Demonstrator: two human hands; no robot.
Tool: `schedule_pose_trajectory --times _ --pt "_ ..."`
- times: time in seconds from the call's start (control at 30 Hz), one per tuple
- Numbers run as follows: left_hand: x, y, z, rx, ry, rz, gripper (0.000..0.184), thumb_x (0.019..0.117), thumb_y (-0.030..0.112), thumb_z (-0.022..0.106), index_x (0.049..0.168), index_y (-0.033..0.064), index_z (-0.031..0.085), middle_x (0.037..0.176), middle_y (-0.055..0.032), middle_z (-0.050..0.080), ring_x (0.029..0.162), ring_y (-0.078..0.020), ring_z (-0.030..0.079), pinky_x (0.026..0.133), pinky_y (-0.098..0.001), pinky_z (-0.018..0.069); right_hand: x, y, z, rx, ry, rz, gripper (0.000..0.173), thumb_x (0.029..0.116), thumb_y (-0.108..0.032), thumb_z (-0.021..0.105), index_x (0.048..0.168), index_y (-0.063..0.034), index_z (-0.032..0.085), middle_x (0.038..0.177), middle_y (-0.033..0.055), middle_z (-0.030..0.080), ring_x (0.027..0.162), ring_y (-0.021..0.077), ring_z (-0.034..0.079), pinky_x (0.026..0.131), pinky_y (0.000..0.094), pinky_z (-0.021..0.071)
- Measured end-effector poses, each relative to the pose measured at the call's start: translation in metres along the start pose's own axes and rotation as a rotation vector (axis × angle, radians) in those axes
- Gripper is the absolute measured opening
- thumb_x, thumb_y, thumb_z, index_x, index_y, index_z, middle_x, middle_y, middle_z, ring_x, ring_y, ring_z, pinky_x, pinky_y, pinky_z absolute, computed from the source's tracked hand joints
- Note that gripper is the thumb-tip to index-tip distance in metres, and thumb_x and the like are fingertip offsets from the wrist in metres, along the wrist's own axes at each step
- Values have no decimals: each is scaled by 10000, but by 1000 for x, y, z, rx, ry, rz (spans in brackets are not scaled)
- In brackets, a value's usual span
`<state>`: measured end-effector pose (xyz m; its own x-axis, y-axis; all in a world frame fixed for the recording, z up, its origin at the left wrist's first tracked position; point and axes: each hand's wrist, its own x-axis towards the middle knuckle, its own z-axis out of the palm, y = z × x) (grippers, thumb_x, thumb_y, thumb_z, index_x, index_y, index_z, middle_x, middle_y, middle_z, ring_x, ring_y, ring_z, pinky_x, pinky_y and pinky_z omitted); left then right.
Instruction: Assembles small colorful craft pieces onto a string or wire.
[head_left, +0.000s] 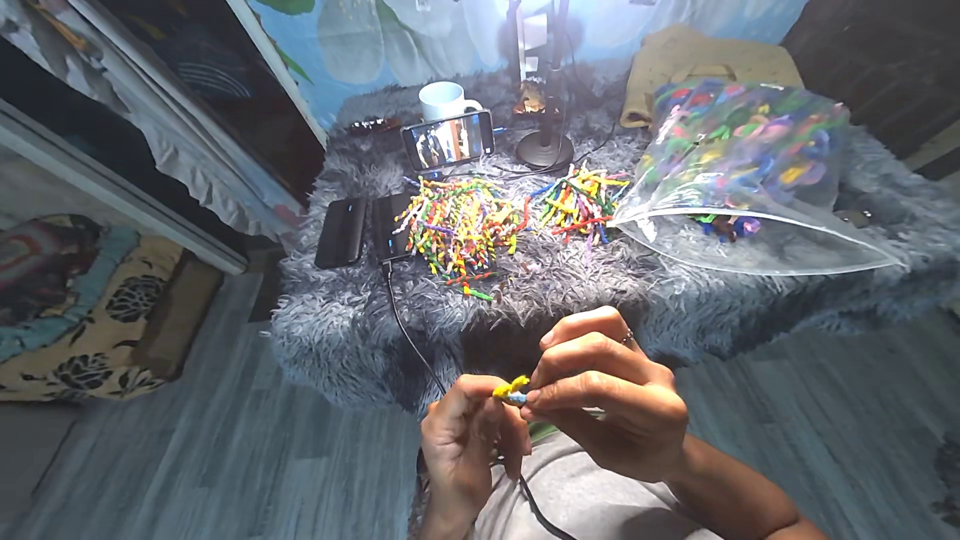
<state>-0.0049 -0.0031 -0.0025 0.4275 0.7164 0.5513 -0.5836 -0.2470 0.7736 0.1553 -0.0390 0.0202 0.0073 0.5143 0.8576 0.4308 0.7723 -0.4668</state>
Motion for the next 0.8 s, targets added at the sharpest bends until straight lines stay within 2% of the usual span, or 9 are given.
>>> schedule_pose_trajectory --times 0.17,0.3,0.43,0.6,0.7,0.8 --pt "-3 -2 6 -67 73 26 215 1073 236 498 1153 125 664 852 64 732 649 51 659 552 -92 528 0 0 2 2 -4 -8 67 990 -138 673 953 -84 685 996 17 669 1119 92 592 1032 222 440" --pt "-3 -3 1 -100 -26 65 229 1075 219 499 1175 111 673 873 57 724 661 68 633 576 -76 506 2 3 0 155 -4 97 85 978 -147 692 938 -73 678 965 15 676 1081 82 608 1001 232 462" --pt "-2 -3 -10 -56 -177 52 200 1048 179 575 1198 109 688 951 78 713 701 107 591 614 -50 475 5 6 -5 301 -40 146 91 984 -131 676 941 -51 674 959 26 678 1071 82 620 1020 260 472" --pt "1 -3 -16 121 -276 91 109 1016 157 637 1101 94 664 928 75 680 818 101 605 742 -65 488 6 8 -8 417 -127 148 97 975 -112 682 938 -24 662 959 51 682 1064 94 622 1022 268 461" --pt "1 -5 -15 171 -287 104 103 1019 162 632 1031 60 648 878 47 649 795 89 594 731 -70 486 7 9 -11 433 -173 144 125 974 -129 695 933 -16 663 949 52 685 1065 95 621 1017 264 457" --pt "0 -6 -15 152 -284 81 97 1023 146 623 1052 61 661 876 48 661 760 91 591 692 -69 486 7 10 -13 441 -192 144 135 979 -138 692 935 -15 658 944 54 687 1065 95 625 1020 265 457"
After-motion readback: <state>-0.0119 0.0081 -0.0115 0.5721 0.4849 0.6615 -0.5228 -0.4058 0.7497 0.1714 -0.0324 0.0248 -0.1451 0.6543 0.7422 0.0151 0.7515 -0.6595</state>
